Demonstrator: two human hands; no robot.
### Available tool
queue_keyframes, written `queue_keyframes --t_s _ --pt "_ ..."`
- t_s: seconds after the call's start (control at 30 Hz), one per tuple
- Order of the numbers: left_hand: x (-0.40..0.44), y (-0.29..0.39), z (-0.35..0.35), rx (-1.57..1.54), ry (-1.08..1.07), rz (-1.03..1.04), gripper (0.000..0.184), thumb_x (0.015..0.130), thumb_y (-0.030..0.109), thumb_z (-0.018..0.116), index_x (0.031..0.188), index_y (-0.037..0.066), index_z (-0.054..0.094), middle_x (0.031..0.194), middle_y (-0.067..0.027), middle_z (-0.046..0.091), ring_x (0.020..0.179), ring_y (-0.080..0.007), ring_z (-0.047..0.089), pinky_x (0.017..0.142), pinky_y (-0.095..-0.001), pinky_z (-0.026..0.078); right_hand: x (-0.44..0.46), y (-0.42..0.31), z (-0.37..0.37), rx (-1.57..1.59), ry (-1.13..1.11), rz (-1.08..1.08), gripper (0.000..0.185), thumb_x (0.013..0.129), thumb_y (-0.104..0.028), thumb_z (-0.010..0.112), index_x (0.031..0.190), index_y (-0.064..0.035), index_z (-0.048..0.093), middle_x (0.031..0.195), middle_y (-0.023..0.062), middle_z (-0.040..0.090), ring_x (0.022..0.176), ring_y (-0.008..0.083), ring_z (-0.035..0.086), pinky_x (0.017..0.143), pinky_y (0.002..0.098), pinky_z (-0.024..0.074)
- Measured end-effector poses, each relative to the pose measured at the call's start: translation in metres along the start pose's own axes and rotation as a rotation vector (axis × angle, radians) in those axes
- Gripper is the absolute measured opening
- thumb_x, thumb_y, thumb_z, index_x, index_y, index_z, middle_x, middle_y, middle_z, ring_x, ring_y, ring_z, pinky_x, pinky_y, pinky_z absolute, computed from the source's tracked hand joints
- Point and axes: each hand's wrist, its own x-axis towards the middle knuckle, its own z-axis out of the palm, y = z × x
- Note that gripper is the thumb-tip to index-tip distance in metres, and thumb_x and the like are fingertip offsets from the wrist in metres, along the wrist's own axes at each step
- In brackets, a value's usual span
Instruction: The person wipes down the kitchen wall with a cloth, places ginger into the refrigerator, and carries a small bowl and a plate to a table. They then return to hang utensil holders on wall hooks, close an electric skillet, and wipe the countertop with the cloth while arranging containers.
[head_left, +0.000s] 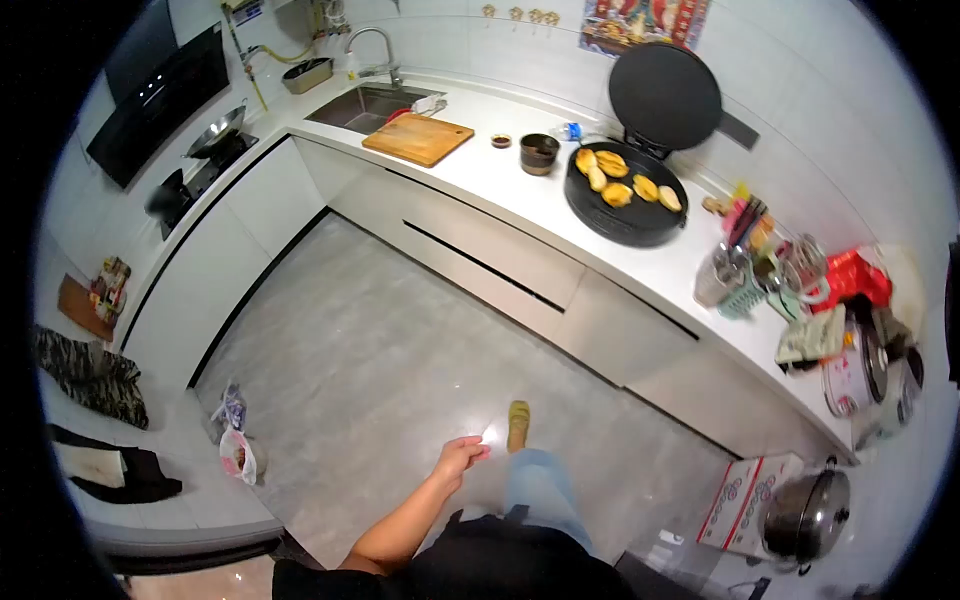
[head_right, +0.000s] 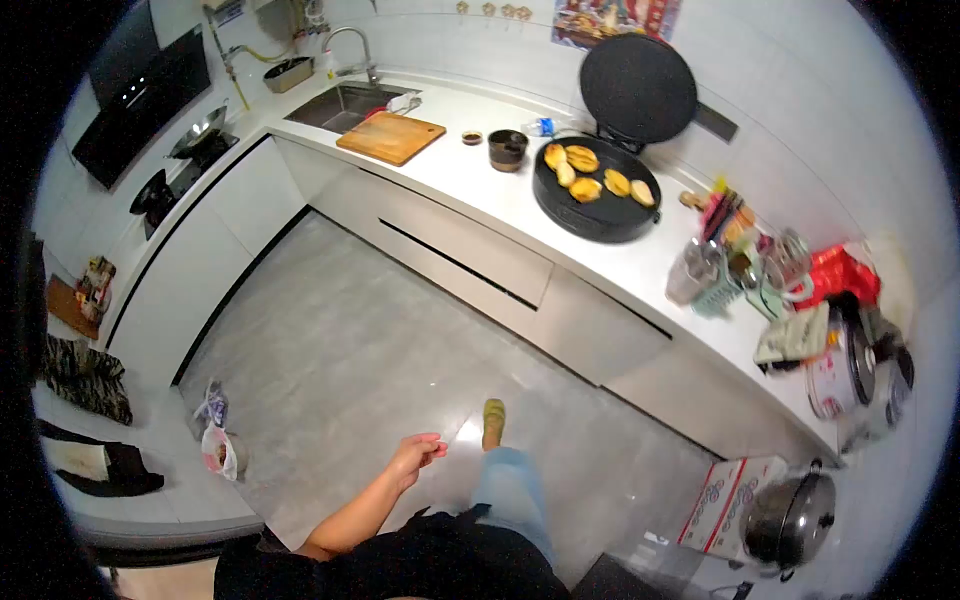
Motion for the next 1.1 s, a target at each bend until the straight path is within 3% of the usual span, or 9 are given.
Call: queue_keyframes --t_s 0.2,0.37,0.4,0.47,0.53,0.67,0.83,0.97,1.1 --pt "0.059 0.114 -0.046 -0.126 0.269 0.111 0.029 0.085 0.008 0.058 0.113 0.000 0.057 0.096 -0.0084 0.069 0.082 -0.0140 0.065 0.066 -0.0224 0.039 -0.156 -0.294 0.168 0.610 -0.958 -0.361 0.028 0.092 -0.028 0.053 0.090 0.0002 0.050 0.079 0.0148 0.041 0.075 0.0257 0.038 0.066 0.0373 0.0318" --pt "0.087 0.224 -0.062 -0.207 0.391 0.280 0.030 0.085 0.010 0.059 0.113 0.000 0.056 0.094 -0.0077 0.069 0.083 -0.0141 0.064 0.074 -0.0264 0.041 -0.370 -0.637 0.155 1.019 -1.661 -0.892 0.043 0.098 -0.037 0.048 0.073 -0.0040 0.062 0.065 0.0055 0.057 0.061 0.0142 0.053 0.057 0.0317 0.0418" --pt "0.093 0.239 -0.065 -0.214 0.408 0.287 0.031 0.086 0.010 0.058 0.115 0.000 0.055 0.096 -0.0081 0.068 0.084 -0.0146 0.063 0.077 -0.0271 0.042 -0.389 -0.702 0.041 0.785 -1.498 -1.348 0.050 0.099 -0.043 0.042 0.086 -0.0002 0.066 0.076 0.0100 0.065 0.069 0.0175 0.061 0.068 0.0325 0.0477" --pt "0.102 0.262 -0.064 -0.282 0.467 0.263 0.031 0.087 0.009 0.057 0.116 0.000 0.054 0.098 -0.0088 0.067 0.084 -0.0150 0.063 0.075 -0.0260 0.042 -0.445 -0.786 -0.019 0.950 -1.469 -1.510 0.047 0.099 -0.040 0.043 0.108 -0.0004 0.067 0.088 0.0131 0.069 0.083 0.0204 0.064 0.077 0.0317 0.0482" --pt "0.125 0.271 -0.079 -0.334 0.486 0.238 0.031 0.088 0.007 0.054 0.119 0.001 0.052 0.100 -0.0096 0.066 0.083 -0.0180 0.064 0.070 -0.0261 0.043 -0.489 -0.846 -0.061 1.318 -1.270 -1.524 0.034 0.094 -0.032 0.057 0.088 0.0005 0.065 0.083 0.0122 0.066 0.076 0.0247 0.063 0.074 0.0339 0.0492" --pt "0.168 0.298 -0.120 -0.414 0.466 0.144 0.028 0.088 0.005 0.055 0.116 0.000 0.053 0.100 -0.0095 0.065 0.084 -0.0166 0.064 0.073 -0.0247 0.045 -0.535 -0.899 -0.073 1.367 -1.232 -0.905 0.040 0.083 -0.029 0.072 0.108 -0.0015 0.057 0.104 0.0154 0.060 0.086 0.0258 0.060 0.075 0.0342 0.0494" --pt "0.251 0.385 -0.196 -0.338 0.419 0.098 0.026 0.088 0.005 0.055 0.114 0.001 0.055 0.100 -0.0086 0.064 0.086 -0.0174 0.064 0.074 -0.0252 0.046 -0.537 -0.983 -0.028 1.285 -1.283 0.090 0.097 0.073 -0.037 0.082 0.143 -0.0100 0.020 0.126 0.0210 0.047 0.086 0.0262 0.060 0.054 0.0371 0.0545" --pt "0.316 0.514 -0.233 -0.131 0.254 0.220 0.028 0.088 0.006 0.056 0.116 0.001 0.056 0.098 -0.0071 0.063 0.093 -0.0180 0.063 0.081 -0.0276 0.048 -0.527 -1.042 0.012 1.370 -1.549 0.278 0.064 0.080 -0.022 0.074 0.132 -0.0098 0.038 0.107 0.0166 0.059 0.077 0.0305 0.065 0.058 0.0421 0.0616" --pt "0.352 0.636 -0.234 -0.023 0.133 0.391 0.032 0.089 0.005 0.055 0.120 -0.002 0.054 0.099 -0.0091 0.065 0.099 -0.0182 0.062 0.090 -0.0306 0.047 -0.532 -1.046 0.023 1.425 -1.385 0.390 0.025 0.085 -0.002 0.059 0.110 -0.0005 0.055 0.110 0.0119 0.054 0.100 0.0272 0.056 0.070 0.0430 0.0623"
